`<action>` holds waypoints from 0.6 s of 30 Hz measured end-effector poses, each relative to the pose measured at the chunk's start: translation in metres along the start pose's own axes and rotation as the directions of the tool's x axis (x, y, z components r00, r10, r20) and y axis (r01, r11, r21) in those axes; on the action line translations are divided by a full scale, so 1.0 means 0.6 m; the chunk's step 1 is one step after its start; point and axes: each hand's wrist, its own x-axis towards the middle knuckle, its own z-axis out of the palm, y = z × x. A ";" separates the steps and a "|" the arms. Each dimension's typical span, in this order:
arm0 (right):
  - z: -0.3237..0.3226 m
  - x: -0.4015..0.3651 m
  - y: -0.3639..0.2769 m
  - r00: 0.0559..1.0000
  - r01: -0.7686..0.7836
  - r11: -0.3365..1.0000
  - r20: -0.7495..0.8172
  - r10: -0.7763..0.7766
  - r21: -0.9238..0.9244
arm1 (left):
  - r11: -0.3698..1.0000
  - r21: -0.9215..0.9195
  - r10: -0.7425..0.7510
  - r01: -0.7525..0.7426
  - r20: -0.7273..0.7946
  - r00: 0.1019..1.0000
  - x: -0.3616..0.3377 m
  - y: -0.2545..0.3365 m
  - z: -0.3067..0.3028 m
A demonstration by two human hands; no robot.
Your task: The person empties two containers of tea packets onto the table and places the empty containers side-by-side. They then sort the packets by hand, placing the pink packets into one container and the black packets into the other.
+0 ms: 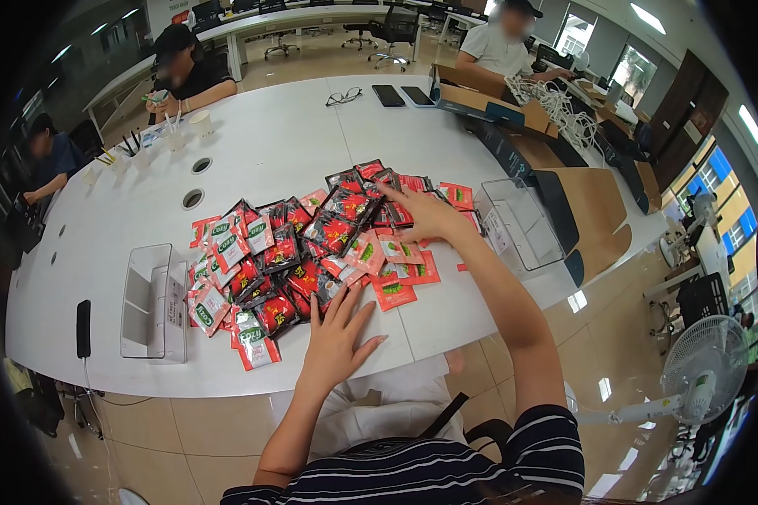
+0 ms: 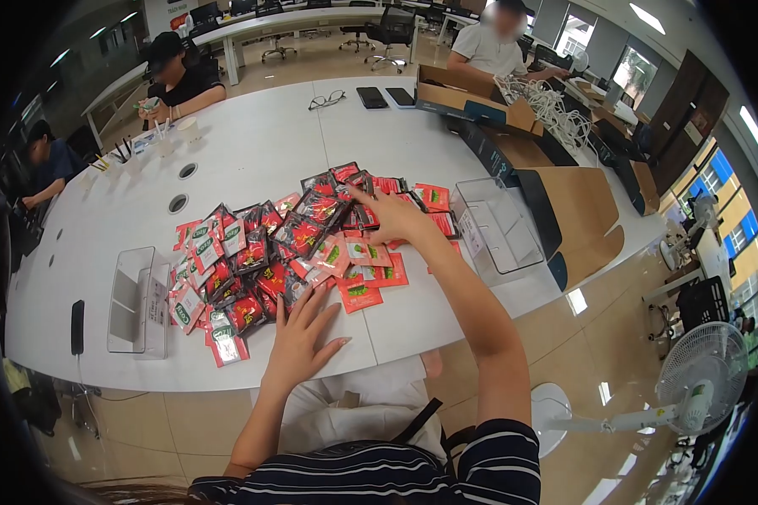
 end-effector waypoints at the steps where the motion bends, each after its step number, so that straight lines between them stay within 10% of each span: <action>1: -0.005 0.002 -0.001 0.997 0.029 0.997 0.070 -0.024 -0.076 | 1.000 -0.005 0.003 -0.003 -0.006 1.000 0.000 0.001 0.000; 11: 0.105 0.073 0.025 0.950 0.023 0.893 -0.268 -0.159 -0.450 | 1.000 0.007 0.000 0.001 -0.008 1.000 -0.003 -0.001 0.002; 18: 0.040 0.025 -0.007 0.985 0.064 0.951 -0.133 -0.109 -0.302 | 1.000 -0.003 -0.007 0.007 -0.001 1.000 -0.003 0.001 0.001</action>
